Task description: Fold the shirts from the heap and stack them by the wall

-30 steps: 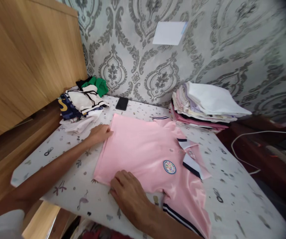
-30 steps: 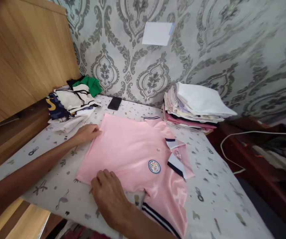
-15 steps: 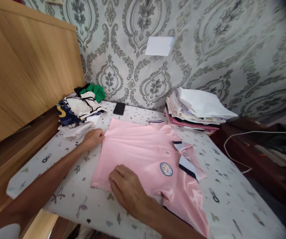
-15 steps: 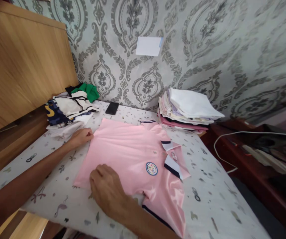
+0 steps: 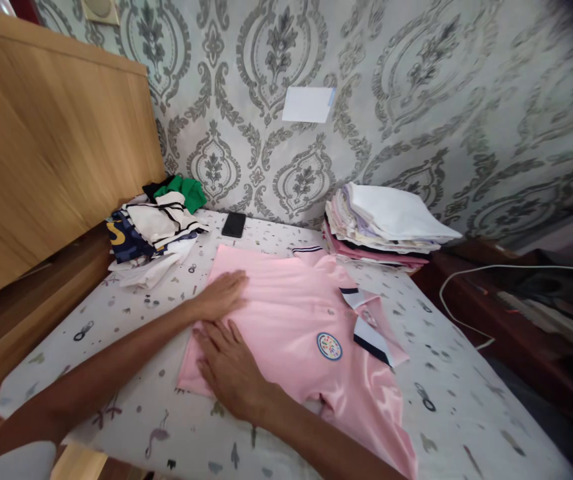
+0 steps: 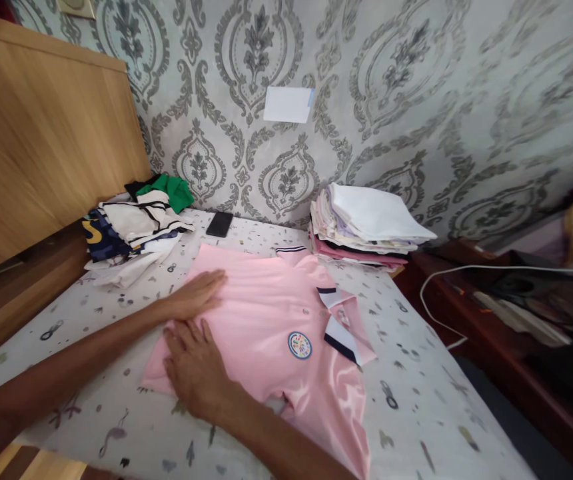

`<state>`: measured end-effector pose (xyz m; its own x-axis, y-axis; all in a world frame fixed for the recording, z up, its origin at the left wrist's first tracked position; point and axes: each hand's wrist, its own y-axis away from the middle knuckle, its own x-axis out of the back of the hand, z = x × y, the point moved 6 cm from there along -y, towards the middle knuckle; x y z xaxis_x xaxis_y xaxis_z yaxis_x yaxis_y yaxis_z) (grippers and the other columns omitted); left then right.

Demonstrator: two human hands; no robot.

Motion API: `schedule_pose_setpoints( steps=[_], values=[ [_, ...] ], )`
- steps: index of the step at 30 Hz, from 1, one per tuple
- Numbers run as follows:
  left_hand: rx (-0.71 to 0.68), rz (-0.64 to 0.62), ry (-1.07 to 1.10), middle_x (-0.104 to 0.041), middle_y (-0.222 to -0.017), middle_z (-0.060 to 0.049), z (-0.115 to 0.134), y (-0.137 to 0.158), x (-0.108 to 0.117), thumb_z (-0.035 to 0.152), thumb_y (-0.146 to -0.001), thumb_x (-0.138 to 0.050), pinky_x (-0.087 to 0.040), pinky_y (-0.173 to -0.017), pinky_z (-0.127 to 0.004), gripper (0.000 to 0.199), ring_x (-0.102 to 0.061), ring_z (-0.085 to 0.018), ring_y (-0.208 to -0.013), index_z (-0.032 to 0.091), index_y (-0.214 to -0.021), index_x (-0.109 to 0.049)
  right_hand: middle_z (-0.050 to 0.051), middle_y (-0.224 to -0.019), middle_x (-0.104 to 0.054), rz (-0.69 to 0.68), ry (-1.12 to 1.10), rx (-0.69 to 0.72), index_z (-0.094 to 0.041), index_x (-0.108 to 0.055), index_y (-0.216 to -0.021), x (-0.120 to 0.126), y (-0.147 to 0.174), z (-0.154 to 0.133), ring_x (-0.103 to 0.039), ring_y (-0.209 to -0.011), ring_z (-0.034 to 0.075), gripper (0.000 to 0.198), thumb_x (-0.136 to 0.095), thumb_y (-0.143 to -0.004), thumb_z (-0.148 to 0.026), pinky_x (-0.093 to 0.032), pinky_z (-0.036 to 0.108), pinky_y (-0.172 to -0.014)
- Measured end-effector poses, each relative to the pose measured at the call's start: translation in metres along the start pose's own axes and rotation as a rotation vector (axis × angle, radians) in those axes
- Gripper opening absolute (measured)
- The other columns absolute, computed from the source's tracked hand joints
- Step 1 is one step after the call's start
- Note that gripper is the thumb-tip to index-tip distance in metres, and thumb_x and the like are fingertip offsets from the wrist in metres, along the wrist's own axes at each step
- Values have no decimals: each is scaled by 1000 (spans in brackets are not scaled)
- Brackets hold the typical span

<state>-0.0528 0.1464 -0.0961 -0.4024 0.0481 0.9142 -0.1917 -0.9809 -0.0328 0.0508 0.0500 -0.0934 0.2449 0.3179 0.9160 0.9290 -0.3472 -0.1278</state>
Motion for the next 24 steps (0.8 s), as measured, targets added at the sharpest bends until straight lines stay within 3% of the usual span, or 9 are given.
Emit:
schedule_pose_setpoints(
  steps=[2,5,8,11,13,16,18,20,24],
  values=[
    [128,-22,-75,-24,-165,-17,-33,-10,6,46,-98,-38,-15,-123,-45,63,-16,-27,-154,14,-152,-35,17,-157,-40,-24,-18,1,-13,-45,-147,2,0,-2,-29,-149,27,46,-39,-103,-26,-26,54,-121],
    [279,-1,-176,-24,-164,-19,-79,-15,23,42,-100,-33,-14,-122,-47,60,-16,-27,-154,12,-152,-32,16,-156,-42,-47,-100,33,-13,-48,-144,7,6,-8,-31,-149,25,44,-40,-102,-24,-28,51,-122],
    [331,110,-209,-31,-161,-21,-97,-7,40,37,-100,-37,-18,-121,-45,55,-24,-28,-151,12,-149,-36,16,-152,-47,22,-196,49,-14,-50,-142,20,21,-10,-38,-145,22,43,-40,-101,-20,-34,47,-119],
    [316,249,-176,-44,-151,-20,-80,11,52,32,-97,-42,-28,-116,-41,50,-39,-29,-142,12,-143,-42,16,-144,-55,154,-256,29,-15,-56,-136,39,46,-1,-47,-137,22,40,-39,-101,-20,-44,45,-112],
    [180,268,-100,-55,-136,-15,-48,24,51,30,-96,-43,-37,-108,-38,40,-50,-27,-129,15,-133,-51,15,-136,-61,221,-253,-3,-18,-61,-129,50,66,10,-55,-129,22,36,-41,-100,-21,-50,45,-106],
    [-131,70,40,-60,-118,-8,14,43,35,34,-94,-48,-43,-97,-33,27,-56,-23,-111,21,-115,-61,13,-130,-65,275,-186,-74,-21,-67,-120,64,95,27,-61,-121,24,30,-46,-99,-21,-54,47,-101],
    [-232,-94,45,-60,-115,-7,39,57,24,34,-90,-55,-43,-93,-33,23,-56,-23,-106,22,-108,-64,12,-129,-66,297,-139,-120,-22,-69,-118,72,113,35,-62,-120,25,29,-47,-99,-21,-56,48,-98],
    [-207,-178,-18,-59,-114,-6,41,70,23,30,-85,-59,-41,-91,-33,23,-55,-24,-103,22,-106,-65,12,-128,-66,322,-98,-166,-22,-69,-116,78,131,42,-63,-119,26,28,-49,-98,-22,-57,49,-96],
    [-84,-244,-97,-58,-114,-6,7,91,41,26,-84,-57,-40,-87,-32,24,-53,-24,-102,23,-106,-66,11,-128,-66,373,-30,-266,-24,-70,-114,87,167,54,-64,-116,26,24,-53,-98,-28,-59,47,-94]
  ],
)
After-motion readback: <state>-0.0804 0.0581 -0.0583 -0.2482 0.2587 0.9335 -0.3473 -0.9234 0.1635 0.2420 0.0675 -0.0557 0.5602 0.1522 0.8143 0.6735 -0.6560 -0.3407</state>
